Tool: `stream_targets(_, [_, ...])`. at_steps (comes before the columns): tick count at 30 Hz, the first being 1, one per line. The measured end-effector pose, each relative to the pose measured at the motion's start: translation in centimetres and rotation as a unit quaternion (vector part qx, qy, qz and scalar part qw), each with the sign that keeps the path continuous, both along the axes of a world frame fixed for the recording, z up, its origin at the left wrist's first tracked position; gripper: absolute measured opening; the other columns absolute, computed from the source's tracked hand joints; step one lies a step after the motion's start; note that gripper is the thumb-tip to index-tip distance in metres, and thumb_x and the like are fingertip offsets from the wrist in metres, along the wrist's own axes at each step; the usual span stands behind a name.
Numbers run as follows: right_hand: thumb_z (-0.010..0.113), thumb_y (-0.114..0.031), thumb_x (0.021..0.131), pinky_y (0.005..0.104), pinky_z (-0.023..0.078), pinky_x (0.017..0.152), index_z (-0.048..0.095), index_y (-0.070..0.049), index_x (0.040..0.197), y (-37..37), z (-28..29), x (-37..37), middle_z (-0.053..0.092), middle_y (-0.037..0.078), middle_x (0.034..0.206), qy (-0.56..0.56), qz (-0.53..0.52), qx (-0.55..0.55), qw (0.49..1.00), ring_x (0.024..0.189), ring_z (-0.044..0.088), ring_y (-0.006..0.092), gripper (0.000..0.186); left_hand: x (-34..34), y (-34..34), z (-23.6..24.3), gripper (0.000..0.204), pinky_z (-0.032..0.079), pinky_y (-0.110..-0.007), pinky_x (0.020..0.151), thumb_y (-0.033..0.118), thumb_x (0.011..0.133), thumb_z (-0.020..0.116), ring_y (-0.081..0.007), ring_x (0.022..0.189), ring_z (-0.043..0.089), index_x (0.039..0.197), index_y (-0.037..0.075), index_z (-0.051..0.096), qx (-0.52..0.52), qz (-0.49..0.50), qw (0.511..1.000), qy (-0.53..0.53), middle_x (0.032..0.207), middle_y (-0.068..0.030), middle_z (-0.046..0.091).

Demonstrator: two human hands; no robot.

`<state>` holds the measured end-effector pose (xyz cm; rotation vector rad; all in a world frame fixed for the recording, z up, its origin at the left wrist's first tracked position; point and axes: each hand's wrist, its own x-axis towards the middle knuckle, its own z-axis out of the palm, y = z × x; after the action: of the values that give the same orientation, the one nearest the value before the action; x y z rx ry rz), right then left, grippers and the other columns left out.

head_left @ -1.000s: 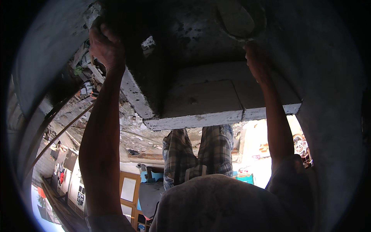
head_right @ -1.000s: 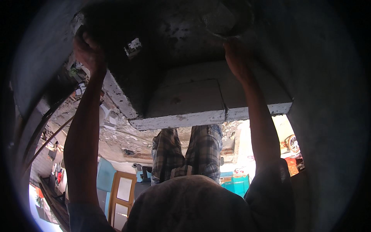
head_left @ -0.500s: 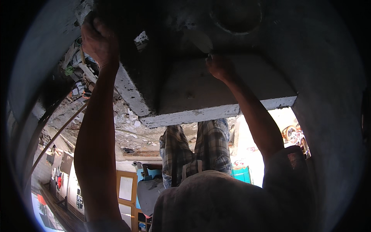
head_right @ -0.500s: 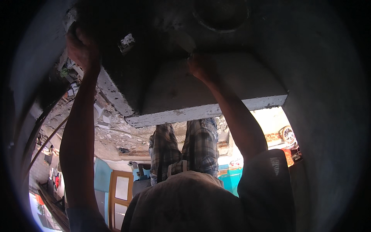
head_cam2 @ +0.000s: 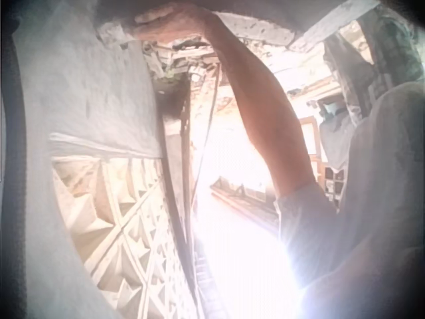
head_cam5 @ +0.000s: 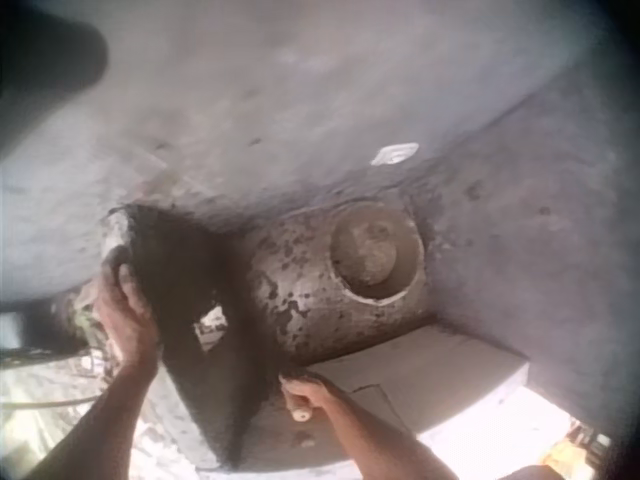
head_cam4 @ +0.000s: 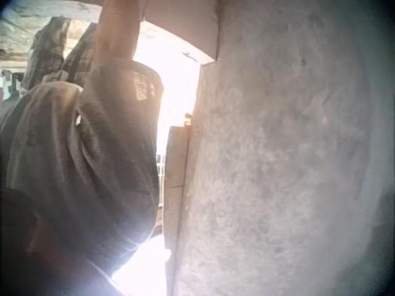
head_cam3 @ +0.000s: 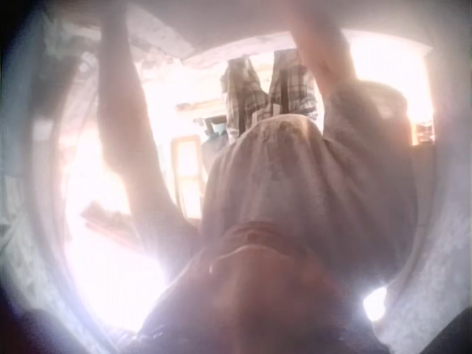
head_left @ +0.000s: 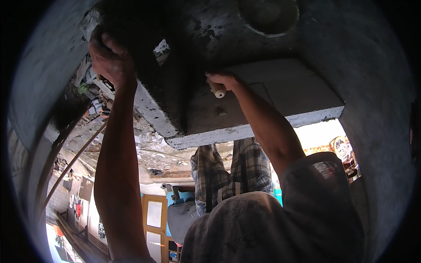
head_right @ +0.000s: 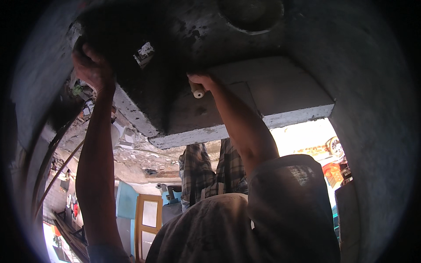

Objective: The person scoops wet cement from a bucket using a trowel and applies it to a concrete wall section. They repeatedly smooth the surface and scrape excess material back into the bucket while standing on a debris-covered floor.

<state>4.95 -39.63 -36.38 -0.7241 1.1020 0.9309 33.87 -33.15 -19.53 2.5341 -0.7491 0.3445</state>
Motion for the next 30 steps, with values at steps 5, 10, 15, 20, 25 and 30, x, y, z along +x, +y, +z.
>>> stream_targets(5, [0.057, -0.031, 0.101, 0.0370, 0.060, 0.057, 0.058, -0.004, 0.112, -0.9, 0.5, 0.7, 0.064, 0.012, 0.091, -0.005, 0.079, -0.013, 0.997, 0.070, 0.068, 0.0229, 0.029, 0.2, 0.1, 0.1, 0.040, 0.051, -0.047, 0.090, 0.036, 0.104, 0.050, -0.0389, 0.104, 0.067, 0.123, 0.004, 0.064, 0.009, 0.003, 1.000, 0.014, 0.114, -0.0201, 0.069])
stream_targets(10, [0.055, -0.029, 0.101, 0.0358, 0.061, 0.055, 0.056, 0.000, 0.108, 0.5, 0.3, 2.3, 0.065, 0.014, 0.086, 0.023, 0.106, 0.028, 0.994, 0.067, 0.068, 0.0232, 0.030, 0.3, 0.1, -0.1, 0.038, 0.051, -0.046, 0.090, 0.034, 0.104, 0.050, -0.0393, 0.104, 0.066, 0.123, 0.004, 0.064, -0.001, -0.009, 1.000, -0.001, 0.115, -0.0198, 0.069])
stream_targets(15, [0.054, -0.031, 0.102, 0.0359, 0.061, 0.054, 0.057, 0.000, 0.109, 2.1, -0.2, 4.7, 0.065, 0.013, 0.083, -0.031, 0.169, -0.001, 0.985, 0.066, 0.069, 0.0228, 0.032, 0.5, 0.2, -0.4, 0.028, 0.052, -0.047, 0.086, 0.022, 0.101, 0.050, -0.0395, 0.100, 0.067, 0.117, 0.004, 0.065, -0.014, -0.026, 0.999, -0.031, 0.110, -0.0179, 0.069])
stream_targets(20, [0.053, -0.034, 0.103, 0.0358, 0.060, 0.054, 0.059, -0.003, 0.109, 3.6, -1.9, 3.7, 0.065, 0.012, 0.084, -0.057, 0.133, -0.008, 0.989, 0.065, 0.068, 0.0221, 0.033, 0.6, 0.1, -0.2, 0.028, 0.052, -0.046, 0.089, 0.021, 0.101, 0.050, -0.0393, 0.101, 0.067, 0.118, 0.004, 0.064, -0.021, -0.037, 0.999, -0.034, 0.112, -0.0184, 0.069])
stream_targets(25, [0.059, -0.038, 0.101, 0.0352, 0.058, 0.055, 0.060, -0.006, 0.114, 6.0, -3.0, 0.0, 0.064, 0.007, 0.086, -0.431, 0.051, -0.239, 0.869, 0.065, 0.066, 0.0196, 0.034, 0.2, 0.0, 0.3, 0.035, 0.051, -0.047, 0.090, 0.030, 0.104, 0.049, -0.0404, 0.102, 0.066, 0.121, 0.004, 0.063, -0.032, -0.017, 0.999, 0.008, 0.111, -0.0207, 0.068])
stream_targets(30, [0.059, -0.040, 0.101, 0.0318, 0.056, 0.067, 0.056, -0.010, 0.130, 2.9, -0.7, -2.0, 0.058, 0.003, 0.094, -0.234, -0.160, 0.095, 0.954, 0.075, 0.061, 0.0154, 0.043, -0.1, -0.3, 0.4, 0.035, 0.051, -0.047, 0.089, 0.030, 0.103, 0.050, -0.0409, 0.103, 0.066, 0.120, 0.003, 0.063, -0.013, -0.022, 1.000, -0.012, 0.112, -0.0203, 0.069])
